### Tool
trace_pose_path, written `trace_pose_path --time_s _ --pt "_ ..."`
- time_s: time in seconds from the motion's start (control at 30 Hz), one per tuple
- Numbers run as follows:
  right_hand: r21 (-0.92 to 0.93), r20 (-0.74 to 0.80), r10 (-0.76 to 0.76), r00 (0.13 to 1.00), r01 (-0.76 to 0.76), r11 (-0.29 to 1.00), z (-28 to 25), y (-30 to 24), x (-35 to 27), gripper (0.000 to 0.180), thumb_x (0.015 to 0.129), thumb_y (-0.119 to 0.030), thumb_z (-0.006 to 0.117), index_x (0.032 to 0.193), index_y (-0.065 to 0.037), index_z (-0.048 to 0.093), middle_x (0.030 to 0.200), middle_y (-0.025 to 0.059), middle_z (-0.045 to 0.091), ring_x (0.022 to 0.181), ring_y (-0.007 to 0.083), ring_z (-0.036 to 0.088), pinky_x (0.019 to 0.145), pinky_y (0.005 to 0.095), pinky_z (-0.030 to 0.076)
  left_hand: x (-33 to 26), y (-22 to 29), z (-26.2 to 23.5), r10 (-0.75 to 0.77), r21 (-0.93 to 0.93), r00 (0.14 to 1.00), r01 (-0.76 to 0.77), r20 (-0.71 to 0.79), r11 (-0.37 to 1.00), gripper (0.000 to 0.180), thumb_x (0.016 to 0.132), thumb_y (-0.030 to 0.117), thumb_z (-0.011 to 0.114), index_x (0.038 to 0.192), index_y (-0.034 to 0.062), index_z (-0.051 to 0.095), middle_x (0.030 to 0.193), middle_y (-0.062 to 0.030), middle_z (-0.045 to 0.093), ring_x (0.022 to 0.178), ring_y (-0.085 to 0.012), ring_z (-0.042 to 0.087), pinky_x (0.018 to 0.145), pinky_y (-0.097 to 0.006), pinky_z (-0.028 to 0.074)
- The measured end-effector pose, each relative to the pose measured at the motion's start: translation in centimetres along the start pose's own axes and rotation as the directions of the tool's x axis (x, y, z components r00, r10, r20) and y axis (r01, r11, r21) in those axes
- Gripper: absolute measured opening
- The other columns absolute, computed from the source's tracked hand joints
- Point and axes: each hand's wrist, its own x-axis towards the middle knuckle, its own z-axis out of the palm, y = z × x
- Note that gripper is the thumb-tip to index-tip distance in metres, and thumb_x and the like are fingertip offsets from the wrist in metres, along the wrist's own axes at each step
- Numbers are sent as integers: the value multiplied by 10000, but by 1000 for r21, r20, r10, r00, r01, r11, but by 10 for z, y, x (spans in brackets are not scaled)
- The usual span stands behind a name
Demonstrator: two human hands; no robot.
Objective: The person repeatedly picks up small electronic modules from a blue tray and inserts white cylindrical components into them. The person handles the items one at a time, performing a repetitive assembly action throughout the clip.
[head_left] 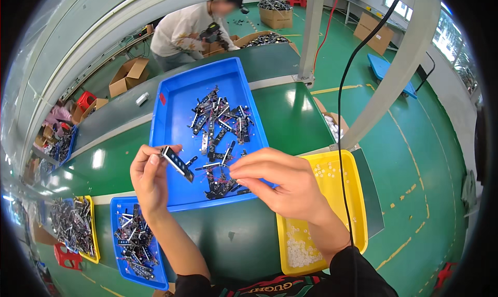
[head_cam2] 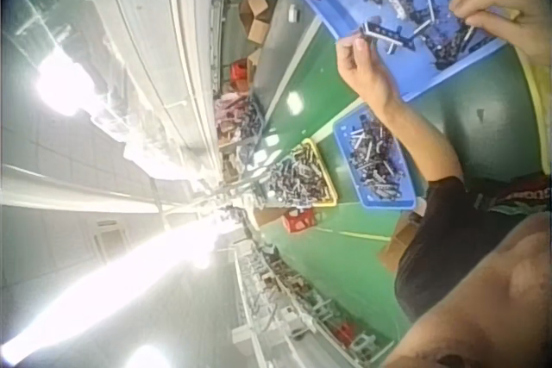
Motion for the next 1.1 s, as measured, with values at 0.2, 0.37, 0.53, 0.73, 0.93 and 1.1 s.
trace_pose_path --time_s 0.2,0.37,0.53,0.73,0.93,1.1 --pt "14 64 23 998 -24 1000 15 5 -8 180 776 -7 690 951 -37 663 914 88 638 808 265 630 684 350 520 -11 -11 59 -175 -410 969 234 176 882 253 942 271 563 869 33 519 898 -216 656 767 -255 675 681 -349 567" --pt "-53 41 -38 998 40 998 27 9 -8 185 725 35 733 897 -5 681 857 99 650 735 229 629 635 309 507 -23 -13 76 -240 -288 969 248 64 925 238 960 208 548 965 -21 611 928 -137 647 785 -173 647 687 -300 541" --pt "-94 22 28 999 -26 995 27 12 -9 165 730 40 724 883 5 671 840 99 640 728 234 621 626 315 502 -29 -3 82 -252 -153 967 255 39 955 296 965 178 539 1142 -47 615 1007 -97 605 882 -118 579 746 -253 506" --pt "-68 5 45 999 -44 997 24 16 -8 142 763 -1 700 897 -13 655 842 91 624 740 246 623 622 334 499 -38 2 94 129 119 985 -142 117 983 439 875 0 615 1301 -42 517 1013 -84 559 931 -125 508 784 -266 475" --pt "176 -64 210 976 -196 965 15 10 -9 143 752 18 753 878 13 686 779 85 643 623 101 593 528 230 448 -36 3 79 110 46 986 -117 129 992 524 843 2 665 1325 -76 475 1013 -89 553 895 -134 501 817 -286 443" --pt "326 -70 201 977 -168 930 7 11 -10 162 748 87 724 902 54 687 882 140 634 682 141 619 562 223 466 -36 1 76 134 15 972 -140 194 990 527 865 32 645 1341 -84 450 1057 -115 559 921 -153 489 843 -301 428"
